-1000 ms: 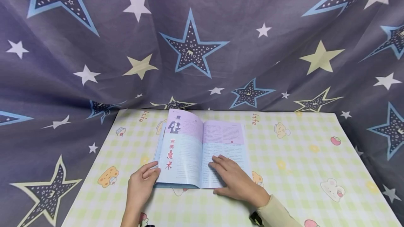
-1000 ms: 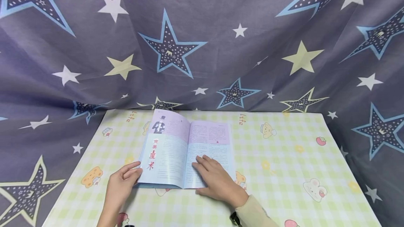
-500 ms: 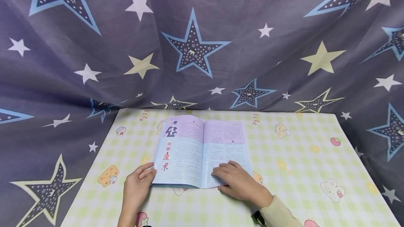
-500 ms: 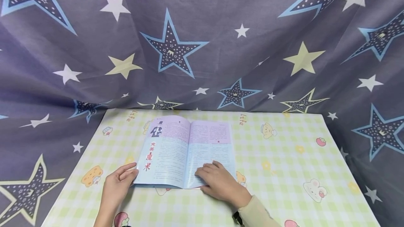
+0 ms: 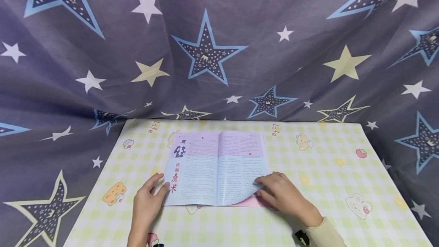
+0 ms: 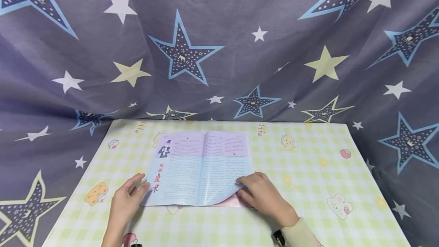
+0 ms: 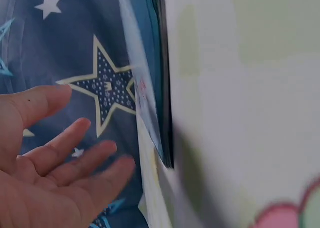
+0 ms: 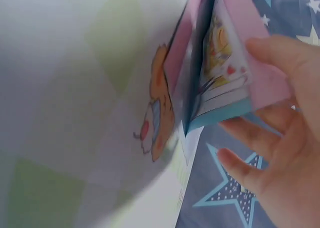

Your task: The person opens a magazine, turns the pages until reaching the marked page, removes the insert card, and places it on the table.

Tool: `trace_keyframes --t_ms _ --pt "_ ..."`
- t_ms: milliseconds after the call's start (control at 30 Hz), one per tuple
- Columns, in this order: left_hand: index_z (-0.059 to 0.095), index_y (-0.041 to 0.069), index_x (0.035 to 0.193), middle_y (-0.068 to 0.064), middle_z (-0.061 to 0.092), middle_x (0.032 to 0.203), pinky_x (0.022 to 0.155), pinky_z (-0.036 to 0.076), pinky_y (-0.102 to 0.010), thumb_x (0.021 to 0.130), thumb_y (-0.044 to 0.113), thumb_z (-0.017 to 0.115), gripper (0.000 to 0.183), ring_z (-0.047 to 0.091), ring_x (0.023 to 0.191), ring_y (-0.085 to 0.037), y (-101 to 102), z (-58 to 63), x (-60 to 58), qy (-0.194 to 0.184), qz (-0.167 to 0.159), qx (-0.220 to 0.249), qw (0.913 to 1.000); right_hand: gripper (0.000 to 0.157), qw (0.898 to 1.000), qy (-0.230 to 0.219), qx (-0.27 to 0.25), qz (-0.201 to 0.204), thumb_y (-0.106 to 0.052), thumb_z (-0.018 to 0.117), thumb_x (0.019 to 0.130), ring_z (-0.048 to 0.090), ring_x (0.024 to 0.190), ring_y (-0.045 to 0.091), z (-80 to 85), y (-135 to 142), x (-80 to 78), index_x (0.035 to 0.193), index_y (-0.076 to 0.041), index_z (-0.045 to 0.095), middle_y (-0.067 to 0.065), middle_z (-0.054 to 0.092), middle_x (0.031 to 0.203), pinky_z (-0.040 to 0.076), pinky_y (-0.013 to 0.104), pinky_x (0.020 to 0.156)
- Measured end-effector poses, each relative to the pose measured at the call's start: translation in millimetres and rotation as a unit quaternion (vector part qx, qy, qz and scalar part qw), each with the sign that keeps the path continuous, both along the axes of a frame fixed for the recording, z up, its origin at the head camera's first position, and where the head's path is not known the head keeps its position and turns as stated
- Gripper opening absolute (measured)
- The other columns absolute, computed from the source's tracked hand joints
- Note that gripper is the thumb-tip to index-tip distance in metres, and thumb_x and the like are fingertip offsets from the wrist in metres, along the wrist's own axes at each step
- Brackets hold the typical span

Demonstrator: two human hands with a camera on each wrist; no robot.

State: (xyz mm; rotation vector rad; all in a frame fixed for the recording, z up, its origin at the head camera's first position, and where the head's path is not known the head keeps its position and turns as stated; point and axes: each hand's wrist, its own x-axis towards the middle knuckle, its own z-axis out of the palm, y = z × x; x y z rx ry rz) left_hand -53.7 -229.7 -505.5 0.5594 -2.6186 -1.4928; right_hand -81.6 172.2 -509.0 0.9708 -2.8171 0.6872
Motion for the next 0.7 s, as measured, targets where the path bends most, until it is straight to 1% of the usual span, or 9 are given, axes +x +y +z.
trace_keyframes --t_ms 33,133,233,300,400,433,533,633,700 --pt "0.062 0.005 0.133 -0.02 0.049 0.147 0.106 0.044 -0.038 0.095 0.019 0.07 0.041 0.047 0.133 -0.037 2 -0.1 -0.7 0.003 -0.006 0.002 1.0 0.034 1.0 0.012 -0.013 -0.012 -0.024 0.077 0.089 0.065 0.105 0.021 0.2 2 -1.2 0.118 -0.009 0.07 0.001 0.071 0.111 0.047 0.054 0.099" --pt "0.064 0.004 0.13 -0.02 0.058 0.137 0.097 0.05 -0.03 0.094 0.018 0.071 0.04 0.057 0.124 -0.036 12 -1.2 -4.2 0.018 -0.028 0.031 0.999 0.048 0.996 0.059 -0.038 -0.048 -0.029 0.081 0.086 0.064 0.105 0.024 -0.6 3 -4.8 0.126 -0.008 0.065 0.006 0.068 0.117 0.054 0.047 0.089" --pt "0.064 0.0 0.128 -0.019 0.064 0.128 0.094 0.051 -0.021 0.093 0.013 0.073 0.038 0.062 0.118 -0.031 24 -2.4 -8.0 0.039 -0.055 0.072 0.9952 0.063 0.991 0.098 -0.048 -0.075 -0.034 0.083 0.083 0.062 0.093 0.02 -2.5 0 -7.3 0.133 -0.004 0.059 0.009 0.064 0.113 0.057 0.037 0.074" --pt "0.064 -0.002 0.127 -0.019 0.065 0.125 0.093 0.051 -0.019 0.092 0.01 0.073 0.038 0.064 0.116 -0.03 33 -2.8 -10.7 0.054 -0.072 0.095 0.9914 0.07 0.989 0.104 -0.054 -0.09 -0.035 0.084 0.081 0.06 0.083 0.017 -3.4 -4 -7.9 0.136 -0.003 0.055 0.009 0.063 0.106 0.055 0.032 0.065" --pt "0.064 -0.004 0.125 -0.019 0.067 0.122 0.093 0.051 -0.019 0.092 0.007 0.073 0.036 0.066 0.113 -0.029 47 -2.2 -14.7 0.065 -0.093 0.121 0.9862 0.076 0.988 0.092 -0.062 -0.104 -0.037 0.085 0.081 0.059 0.076 0.015 -3.1 -12 -7.3 0.14 -0.003 0.051 0.008 0.064 0.1 0.053 0.029 0.059" --pt "0.065 -0.004 0.125 -0.019 0.067 0.122 0.093 0.052 -0.02 0.092 0.007 0.073 0.036 0.066 0.112 -0.029 51 -1.8 -15.9 0.067 -0.1 0.129 0.9843 0.076 0.988 0.085 -0.066 -0.106 -0.037 0.084 0.082 0.06 0.077 0.015 -2.4 -15 -6.9 0.141 -0.003 0.05 0.008 0.064 0.101 0.054 0.03 0.059" --pt "0.065 -0.004 0.124 -0.019 0.068 0.12 0.093 0.053 -0.023 0.092 0.008 0.074 0.035 0.067 0.111 -0.028 65 0.0 -18.5 0.066 -0.119 0.153 0.9788 0.078 0.989 0.073 -0.071 -0.107 -0.038 0.083 0.083 0.065 0.089 0.019 -0.3 -23 -6.3 0.143 -0.005 0.047 0.008 0.066 0.108 0.058 0.036 0.069" --pt "0.065 -0.004 0.124 -0.019 0.068 0.12 0.094 0.053 -0.025 0.091 0.01 0.075 0.037 0.067 0.109 -0.027 77 1.1 -19.7 0.063 -0.142 0.177 0.972 0.079 0.99 0.071 -0.081 -0.092 -0.036 0.083 0.084 0.065 0.104 0.024 1.4 -31 -6.4 0.146 -0.005 0.045 0.009 0.066 0.117 0.058 0.042 0.081" --pt "0.065 -0.003 0.125 -0.019 0.068 0.12 0.093 0.054 -0.026 0.092 0.013 0.075 0.038 0.067 0.109 -0.026 84 2.1 -20.0 0.06 -0.16 0.185 0.9677 0.077 0.991 0.068 -0.087 -0.079 -0.035 0.081 0.085 0.064 0.112 0.024 2.5 -36 -6.4 0.146 -0.005 0.045 0.009 0.066 0.121 0.057 0.043 0.086"
